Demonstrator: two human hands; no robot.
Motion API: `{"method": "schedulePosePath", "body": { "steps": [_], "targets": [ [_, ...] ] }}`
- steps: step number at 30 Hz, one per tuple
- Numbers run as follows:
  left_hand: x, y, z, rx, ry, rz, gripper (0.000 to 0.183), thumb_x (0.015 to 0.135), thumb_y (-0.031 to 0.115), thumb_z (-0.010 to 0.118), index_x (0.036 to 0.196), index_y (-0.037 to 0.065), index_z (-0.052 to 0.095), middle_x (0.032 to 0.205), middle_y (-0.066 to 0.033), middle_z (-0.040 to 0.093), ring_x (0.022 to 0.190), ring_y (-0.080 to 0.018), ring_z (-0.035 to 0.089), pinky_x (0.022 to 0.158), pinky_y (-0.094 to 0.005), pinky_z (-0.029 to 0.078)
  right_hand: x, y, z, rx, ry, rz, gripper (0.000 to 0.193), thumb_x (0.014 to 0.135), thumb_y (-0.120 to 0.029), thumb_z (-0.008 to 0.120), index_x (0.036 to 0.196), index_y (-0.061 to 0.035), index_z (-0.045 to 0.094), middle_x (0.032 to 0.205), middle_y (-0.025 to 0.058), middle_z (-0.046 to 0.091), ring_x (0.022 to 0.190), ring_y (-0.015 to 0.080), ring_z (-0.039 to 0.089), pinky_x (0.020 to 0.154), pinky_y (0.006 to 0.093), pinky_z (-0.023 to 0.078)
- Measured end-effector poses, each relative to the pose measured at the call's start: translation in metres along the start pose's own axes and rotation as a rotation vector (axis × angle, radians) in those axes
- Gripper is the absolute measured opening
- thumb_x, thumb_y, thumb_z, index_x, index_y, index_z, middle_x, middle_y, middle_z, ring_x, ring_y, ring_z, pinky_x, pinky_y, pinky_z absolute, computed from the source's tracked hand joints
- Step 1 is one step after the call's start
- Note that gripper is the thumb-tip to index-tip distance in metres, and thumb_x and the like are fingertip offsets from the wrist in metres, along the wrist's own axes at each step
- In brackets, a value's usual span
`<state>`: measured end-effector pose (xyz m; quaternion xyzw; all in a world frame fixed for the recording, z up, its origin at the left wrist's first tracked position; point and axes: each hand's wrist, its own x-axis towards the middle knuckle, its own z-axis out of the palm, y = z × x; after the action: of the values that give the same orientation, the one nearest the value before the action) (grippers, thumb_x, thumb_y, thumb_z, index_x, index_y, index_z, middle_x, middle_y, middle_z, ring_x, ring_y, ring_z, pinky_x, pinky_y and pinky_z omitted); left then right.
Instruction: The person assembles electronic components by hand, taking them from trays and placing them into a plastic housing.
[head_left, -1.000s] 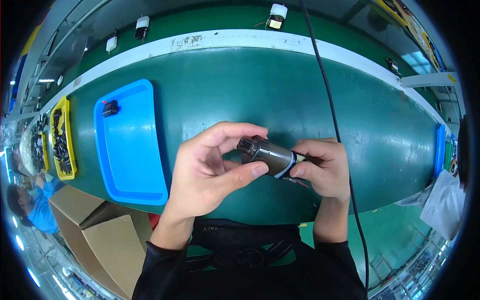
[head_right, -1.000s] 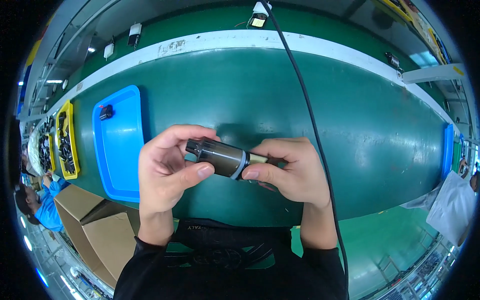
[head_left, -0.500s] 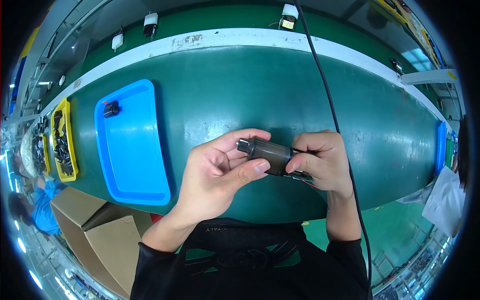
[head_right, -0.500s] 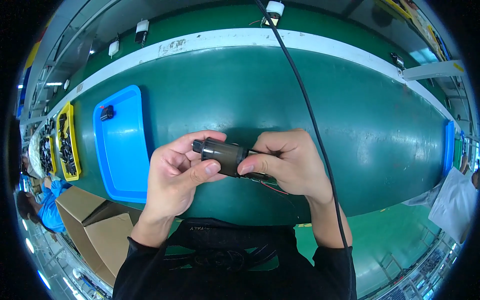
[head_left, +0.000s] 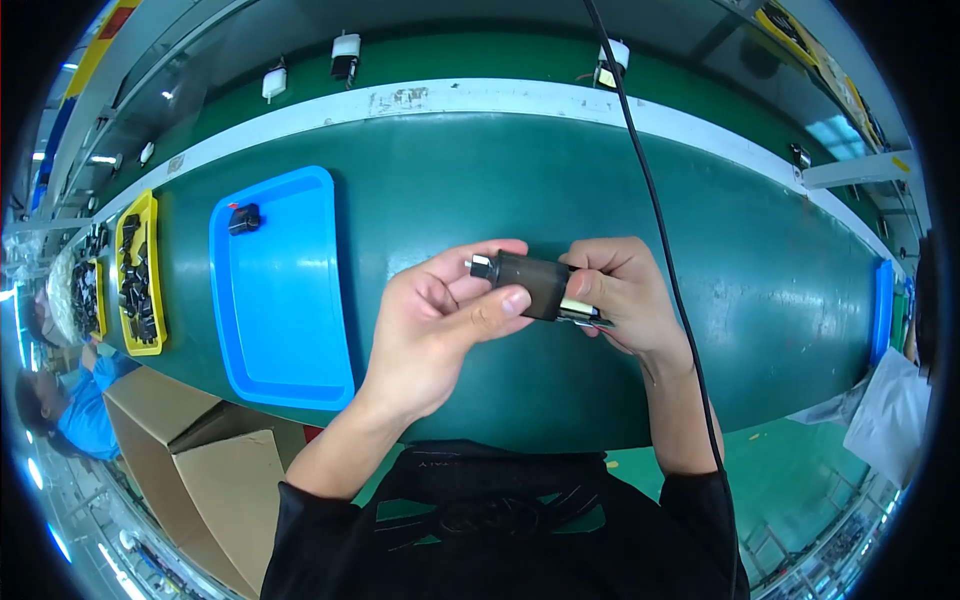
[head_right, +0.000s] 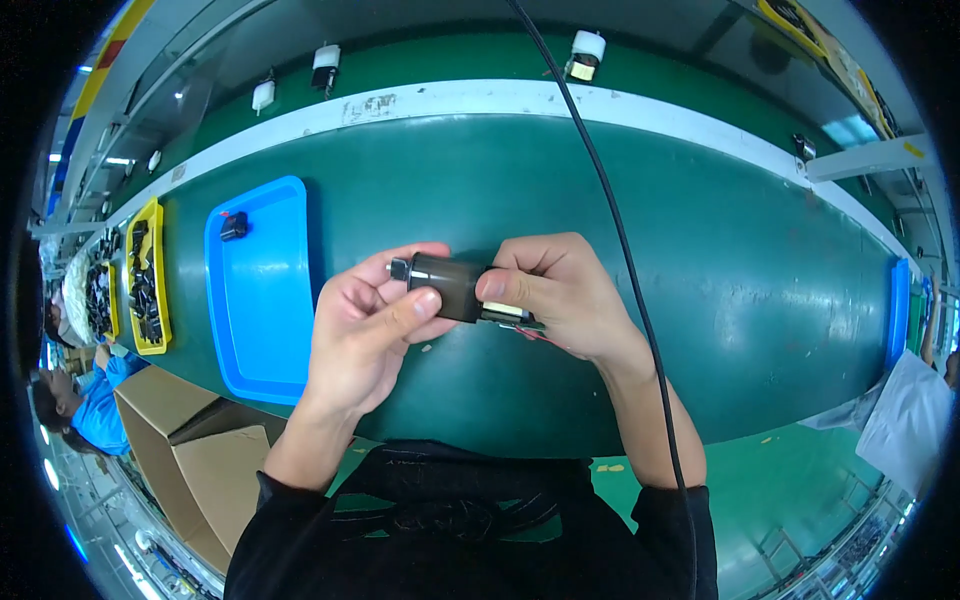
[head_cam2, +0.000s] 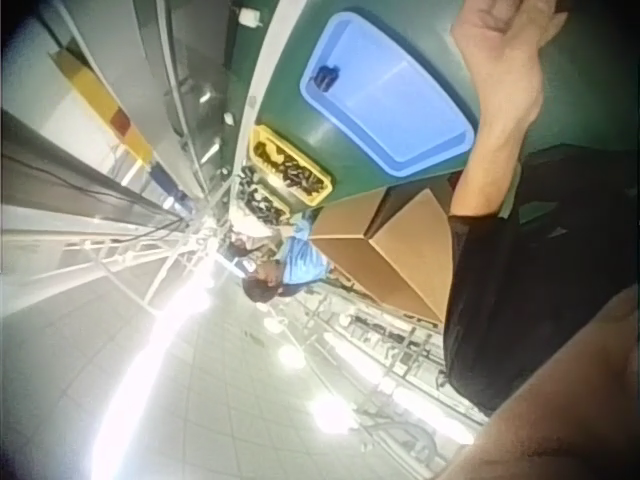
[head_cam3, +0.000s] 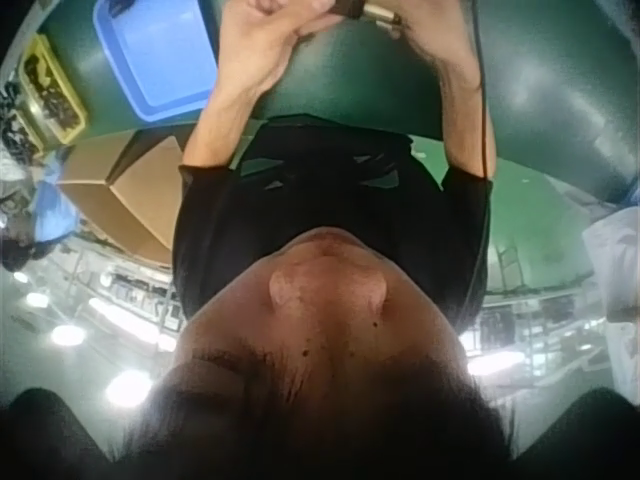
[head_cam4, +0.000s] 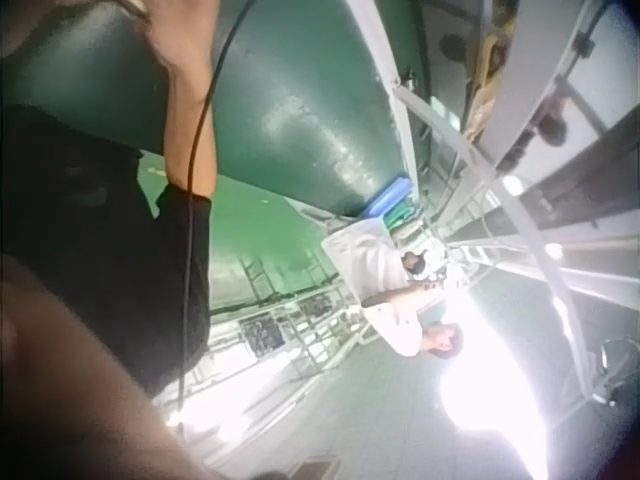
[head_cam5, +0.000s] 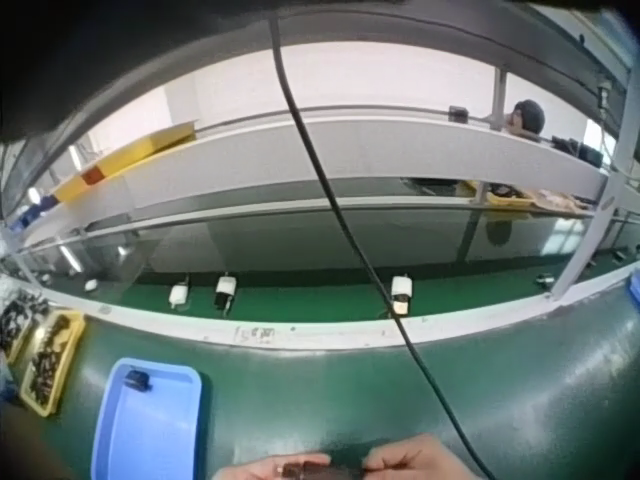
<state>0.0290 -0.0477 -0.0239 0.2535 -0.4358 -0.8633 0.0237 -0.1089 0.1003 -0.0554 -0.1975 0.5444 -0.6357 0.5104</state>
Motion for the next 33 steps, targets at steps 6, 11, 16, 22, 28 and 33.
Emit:
{"method": "schedulePosePath", "body": {
  "steps": [6, 11, 16, 22, 28, 33],
  "targets": [
    [0.014, 0.008, -0.021, 0.188, 0.091, 0.188, 0.043, 0.086, 0.009, 0.066, 0.124, -0.003, 0.051, 0.104, -0.0109, 0.064, 0.097, -0.014, 0.061, 0.084, -0.0253, 0.05, 0.033, -0.013, 0.016, -0.181, 0.058, 0.062, 0.024, 0.088, -0.026, 0.064, 0.087, -0.0016, 0.066, 0.061, 0.0005, 0.056, 0.049, 0.0044, 0.05, 0.042, 0.018, 0.033],
    [0.0, 0.027, -0.083, 0.95, 0.609, 0.572, 0.041, 0.081, 0.014, 0.069, 0.119, 0.001, 0.057, 0.109, -0.0136, 0.061, 0.097, -0.0222, 0.06, 0.081, -0.0327, 0.051, 0.091, -0.02, -0.011, -0.747, 0.274, -0.322, 0.028, 0.087, -0.027, 0.062, 0.094, -0.0001, 0.067, 0.069, 0.005, 0.063, 0.063, 0.0129, 0.058, 0.058, 0.0254, 0.043],
    [-0.035, 0.052, -0.147, 1.356, 0.988, 0.493, 0.034, 0.082, 0.017, 0.067, 0.114, 0.005, 0.061, 0.106, -0.0148, 0.061, 0.089, -0.0261, 0.063, 0.072, -0.035, 0.052, 0.162, -0.027, -0.065, -1.314, 0.553, -0.585, 0.036, 0.092, -0.032, 0.052, 0.096, 0.0011, 0.066, 0.077, 0.0175, 0.063, 0.07, 0.0308, 0.059, 0.065, 0.0397, 0.045],
    [-0.057, 0.055, -0.206, 1.418, 1.126, 0.382, 0.031, 0.085, 0.019, 0.062, 0.11, 0.0, 0.061, 0.103, -0.0173, 0.063, 0.08, -0.0276, 0.065, 0.071, -0.0376, 0.052, 0.172, -0.066, -0.093, -1.59, 1.211, -0.065, 0.051, 0.091, -0.048, 0.045, 0.099, -0.0031, 0.068, 0.104, 0.0197, 0.062, 0.105, 0.0363, 0.057, 0.086, 0.0478, 0.046],
    [-0.015, 0.062, -0.228, 1.554, 1.134, 0.441, 0.039, 0.087, 0.031, 0.06, 0.102, -0.005, 0.063, 0.09, -0.022, 0.065, 0.08, -0.037, 0.064, 0.072, -0.0432, 0.051, 0.167, -0.051, -0.179, -1.584, 1.089, 0.111, 0.049, 0.088, -0.049, 0.052, 0.111, -0.0068, 0.061, 0.109, 0.0184, 0.061, 0.101, 0.035, 0.06, 0.086, 0.0432, 0.047],
    [0.004, 0.065, -0.233, 1.515, 1.159, 0.255, 0.042, 0.083, 0.034, 0.065, 0.101, -0.004, 0.063, 0.086, -0.022, 0.065, 0.081, -0.0381, 0.063, 0.074, -0.0421, 0.052, 0.121, -0.036, -0.108, -1.246, 1.056, -0.453, 0.037, 0.087, -0.03, 0.062, 0.113, -0.0055, 0.053, 0.099, 0.0178, 0.063, 0.09, 0.0312, 0.062, 0.08, 0.0362, 0.047]
  ]
}}
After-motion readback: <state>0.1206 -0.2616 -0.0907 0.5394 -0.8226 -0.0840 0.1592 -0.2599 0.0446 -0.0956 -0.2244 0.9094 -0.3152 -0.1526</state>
